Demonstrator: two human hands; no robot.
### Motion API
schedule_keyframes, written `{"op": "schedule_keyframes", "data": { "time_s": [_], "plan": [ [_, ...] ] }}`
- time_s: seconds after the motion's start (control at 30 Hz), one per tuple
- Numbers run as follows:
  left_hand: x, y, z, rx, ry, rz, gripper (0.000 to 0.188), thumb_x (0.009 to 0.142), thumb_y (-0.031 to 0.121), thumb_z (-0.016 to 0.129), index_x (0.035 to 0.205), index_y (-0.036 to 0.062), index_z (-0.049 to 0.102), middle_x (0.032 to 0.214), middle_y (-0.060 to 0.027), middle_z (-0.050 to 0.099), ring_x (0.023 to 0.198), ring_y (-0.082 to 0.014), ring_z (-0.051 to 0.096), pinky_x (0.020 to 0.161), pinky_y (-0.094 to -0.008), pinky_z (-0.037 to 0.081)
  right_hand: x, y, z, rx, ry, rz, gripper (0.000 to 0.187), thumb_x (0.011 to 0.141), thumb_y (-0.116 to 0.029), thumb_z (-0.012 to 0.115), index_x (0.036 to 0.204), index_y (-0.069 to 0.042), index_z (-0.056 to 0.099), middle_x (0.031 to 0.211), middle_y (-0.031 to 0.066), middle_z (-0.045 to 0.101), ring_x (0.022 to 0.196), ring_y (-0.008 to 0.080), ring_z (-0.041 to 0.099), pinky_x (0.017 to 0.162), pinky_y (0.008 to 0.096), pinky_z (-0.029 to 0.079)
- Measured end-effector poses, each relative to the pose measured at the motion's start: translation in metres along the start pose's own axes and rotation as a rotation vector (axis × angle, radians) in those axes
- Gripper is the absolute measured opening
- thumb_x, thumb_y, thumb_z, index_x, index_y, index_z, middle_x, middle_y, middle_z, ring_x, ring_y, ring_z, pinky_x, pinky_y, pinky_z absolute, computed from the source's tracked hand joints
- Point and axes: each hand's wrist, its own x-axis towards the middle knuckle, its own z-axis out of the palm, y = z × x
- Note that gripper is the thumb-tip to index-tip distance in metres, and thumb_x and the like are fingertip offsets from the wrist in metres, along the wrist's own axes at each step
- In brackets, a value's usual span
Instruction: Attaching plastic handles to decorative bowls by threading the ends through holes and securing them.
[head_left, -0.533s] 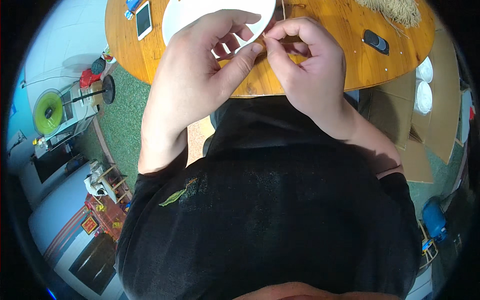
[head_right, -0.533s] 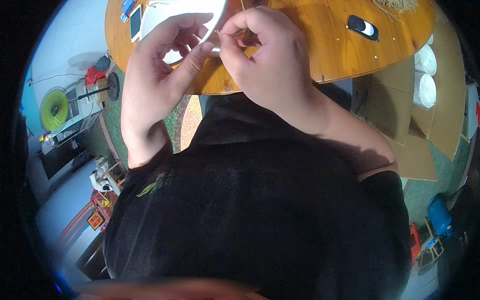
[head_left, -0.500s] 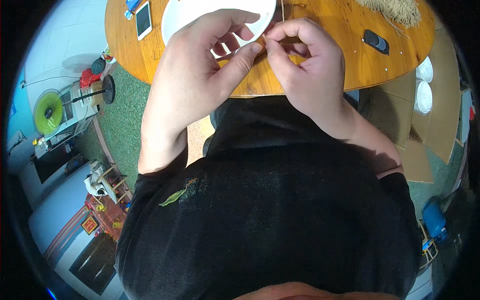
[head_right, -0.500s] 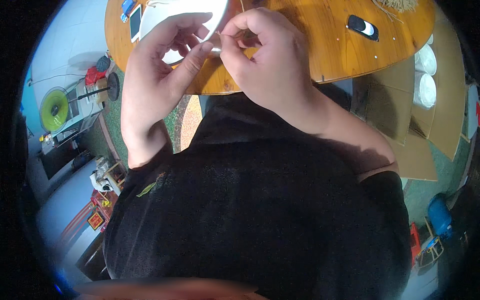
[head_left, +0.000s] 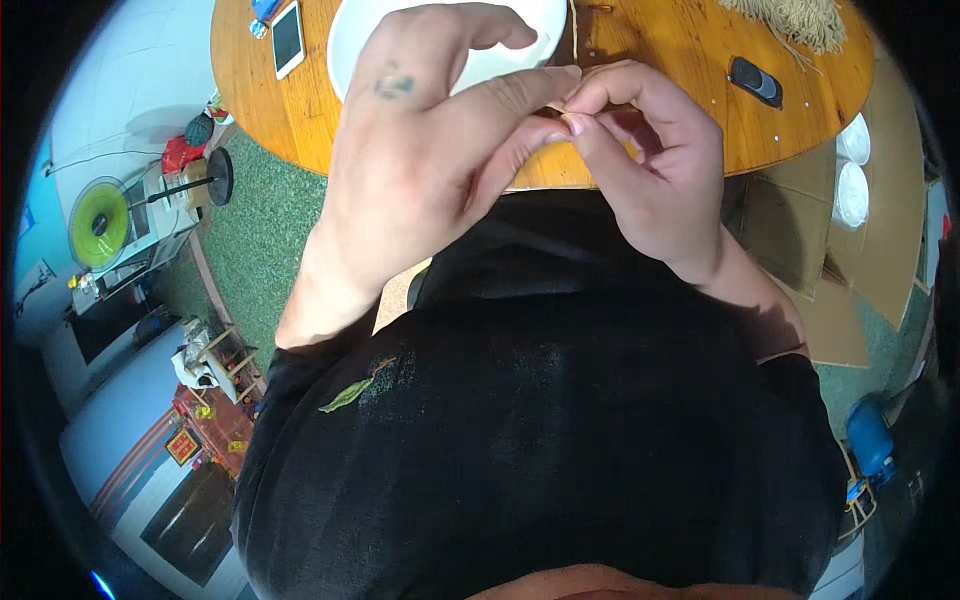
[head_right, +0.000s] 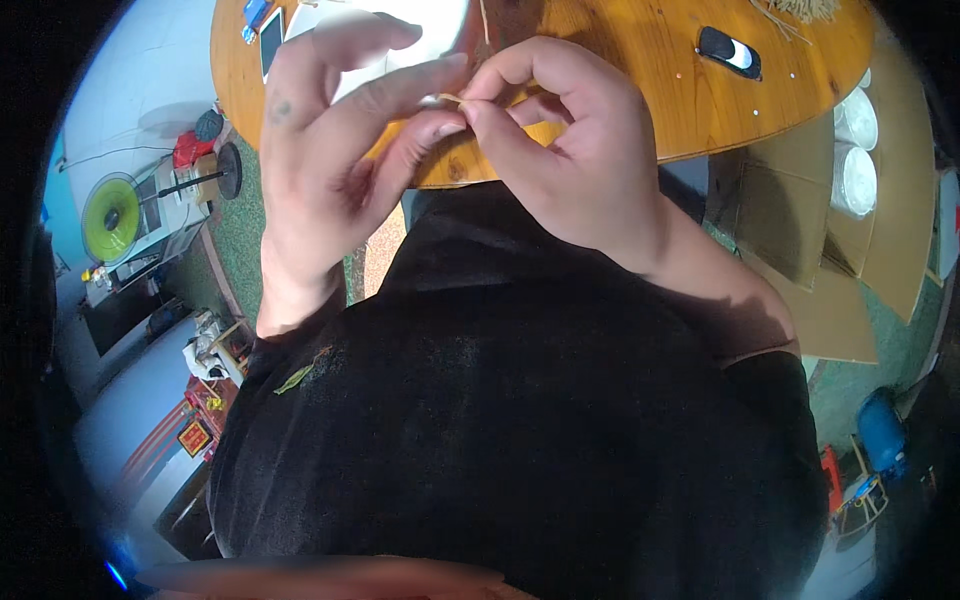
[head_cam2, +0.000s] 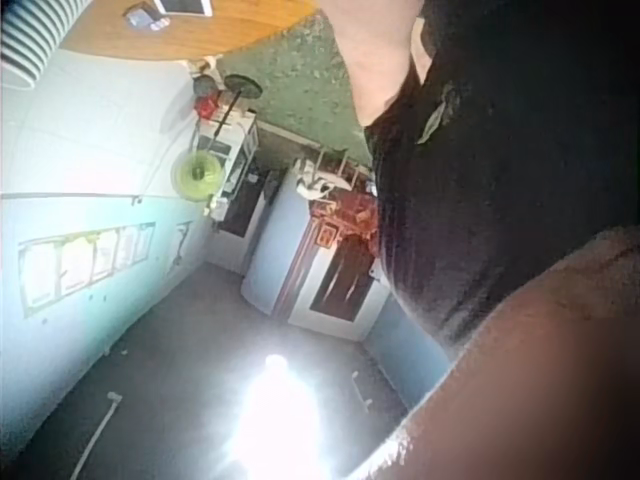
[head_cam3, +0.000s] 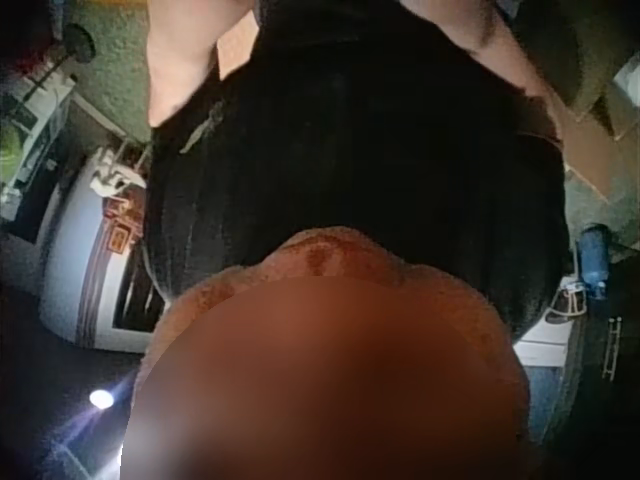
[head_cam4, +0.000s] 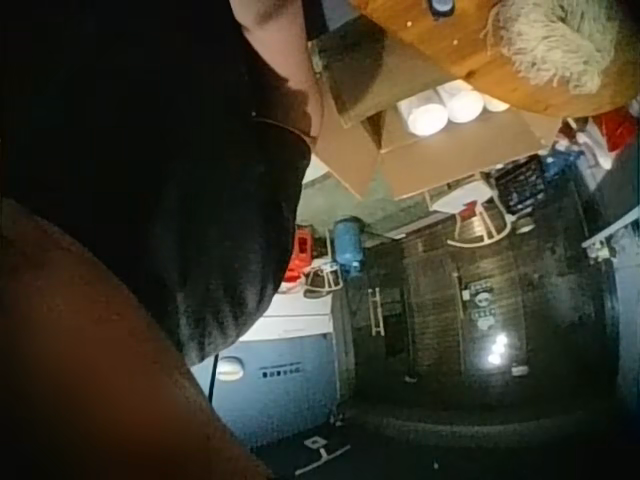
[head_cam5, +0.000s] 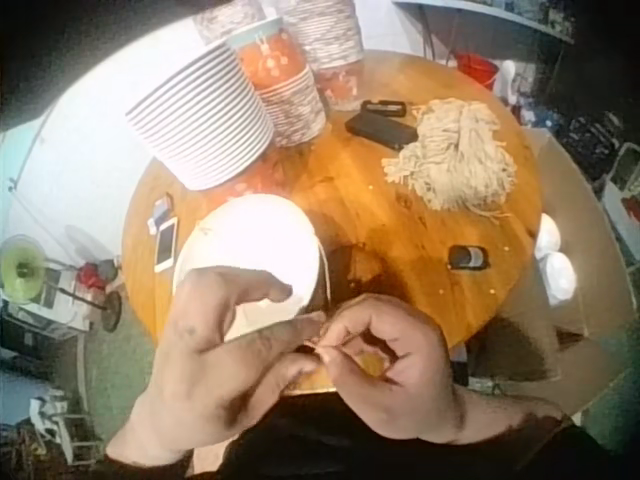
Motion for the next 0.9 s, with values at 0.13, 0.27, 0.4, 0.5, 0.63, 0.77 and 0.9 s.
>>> {"op": "schedule_keyframes", "data": {
  "time_s": [0.13, 0.27, 0.4, 0.5, 0.63, 0.77, 0.9],
  "plan": [
    [0.003, -0.004, 0.003, 0.095, -0.01, 0.116, 0.029, 0.076, 0.005, 0.088, 0.105, 0.0078, 0.084, 0.119, -0.0091, 0.069, 0.11, -0.0253, 0.064, 0.09, -0.0357, 0.052, 0.0, -0.002, -0.003, -0.031, -0.016, -0.045, 0.007, 0.097, 0.001, 0.073, 0.103, 0.0, 0.071, 0.098, 0.005, 0.072, 0.087, 0.0089, 0.07, 0.076, 0.0221, 0.057],
    [0.003, -0.002, 0.005, 0.096, 0.04, 0.13, 0.027, 0.072, -0.001, 0.086, 0.098, 0.0063, 0.082, 0.114, -0.008, 0.07, 0.106, -0.0255, 0.065, 0.087, -0.0366, 0.052, 0.001, -0.008, -0.006, -0.046, -0.06, -0.049, 0.008, 0.096, 0.0, 0.074, 0.103, -0.001, 0.072, 0.093, 0.0042, 0.072, 0.087, 0.0087, 0.071, 0.074, 0.022, 0.057],
    [0.004, 0.001, 0.005, 0.164, 0.031, 0.135, 0.026, 0.069, -0.002, 0.086, 0.092, 0.006, 0.078, 0.111, -0.0071, 0.07, 0.103, -0.0256, 0.065, 0.085, -0.0372, 0.052, 0.001, -0.012, -0.011, -0.216, -0.106, -0.044, 0.01, 0.094, 0.002, 0.076, 0.102, -0.002, 0.071, 0.088, 0.0006, 0.067, 0.08, 0.0062, 0.062, 0.069, 0.0209, 0.049],
    [0.0, -0.009, 0.009, 0.151, 0.093, 0.197, 0.028, 0.066, -0.003, 0.086, 0.09, 0.0064, 0.076, 0.109, -0.0069, 0.07, 0.103, -0.0258, 0.066, 0.084, -0.0376, 0.052, 0.005, -0.008, -0.01, -0.376, -0.093, -0.145, 0.009, 0.093, 0.001, 0.078, 0.098, -0.002, 0.072, 0.082, -0.0009, 0.062, 0.071, 0.0065, 0.056, 0.063, 0.0233, 0.042],
    [-0.001, -0.011, 0.009, 0.165, 0.074, 0.213, 0.029, 0.066, -0.002, 0.086, 0.092, 0.0061, 0.076, 0.109, -0.0074, 0.07, 0.103, -0.026, 0.066, 0.084, -0.0375, 0.052, 0.007, -0.003, -0.007, -0.408, -0.033, -0.241, 0.006, 0.092, -0.002, 0.079, 0.093, -0.005, 0.074, 0.074, -0.0008, 0.063, 0.064, 0.0075, 0.057, 0.056, 0.0243, 0.042],
    [-0.003, -0.01, 0.001, 0.023, 0.042, 0.123, 0.026, 0.074, -0.001, 0.085, 0.099, 0.0043, 0.078, 0.113, -0.0098, 0.072, 0.106, -0.0259, 0.068, 0.088, -0.0358, 0.053, 0.005, -0.001, -0.001, -0.275, 0.019, -0.139, 0.004, 0.093, -0.002, 0.077, 0.093, -0.004, 0.074, 0.077, 0.0001, 0.067, 0.068, 0.0073, 0.062, 0.059, 0.0229, 0.047],
    [0.002, -0.014, -0.003, -0.106, 0.089, -0.001, 0.027, 0.088, 0.002, 0.081, 0.115, 0.0008, 0.076, 0.119, -0.0119, 0.074, 0.11, -0.0229, 0.068, 0.094, -0.0333, 0.053, 0.004, 0.004, 0.0, -0.277, 0.085, -0.063, 0.004, 0.093, -0.002, 0.077, 0.095, -0.002, 0.074, 0.085, 0.0027, 0.074, 0.074, 0.0085, 0.07, 0.063, 0.0231, 0.054]
  ]
}}
